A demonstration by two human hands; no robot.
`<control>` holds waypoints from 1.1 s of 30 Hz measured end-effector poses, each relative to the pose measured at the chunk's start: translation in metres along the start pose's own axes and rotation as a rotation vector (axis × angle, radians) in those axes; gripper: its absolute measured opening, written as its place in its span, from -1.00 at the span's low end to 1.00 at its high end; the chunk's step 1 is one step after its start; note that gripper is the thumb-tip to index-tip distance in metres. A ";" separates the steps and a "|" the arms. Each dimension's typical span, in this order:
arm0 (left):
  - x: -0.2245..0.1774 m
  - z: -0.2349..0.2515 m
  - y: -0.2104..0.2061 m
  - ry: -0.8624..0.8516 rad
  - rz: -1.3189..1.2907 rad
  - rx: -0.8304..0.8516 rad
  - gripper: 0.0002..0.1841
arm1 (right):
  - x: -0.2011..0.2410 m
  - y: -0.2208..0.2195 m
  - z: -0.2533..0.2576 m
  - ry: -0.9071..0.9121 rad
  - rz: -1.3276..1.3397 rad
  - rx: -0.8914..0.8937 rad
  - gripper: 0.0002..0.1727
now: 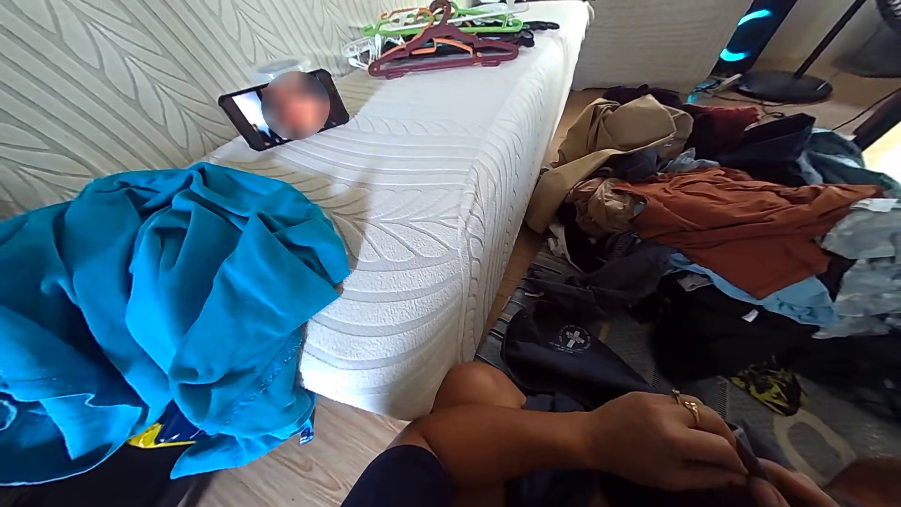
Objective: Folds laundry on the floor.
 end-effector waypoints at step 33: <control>-0.001 0.000 -0.002 -0.007 -0.011 0.024 -0.90 | -0.005 0.010 -0.004 -0.067 -0.070 -0.064 -0.77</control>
Point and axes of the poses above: each hand's wrist, its own z-axis towards the middle knuckle, its own y-axis out of the back of the hand, x = y × z, the point moved 10 cm from there along z, towards the middle knuckle, and after that the axes turned 6 degrees about y, right-handed, at the moved point
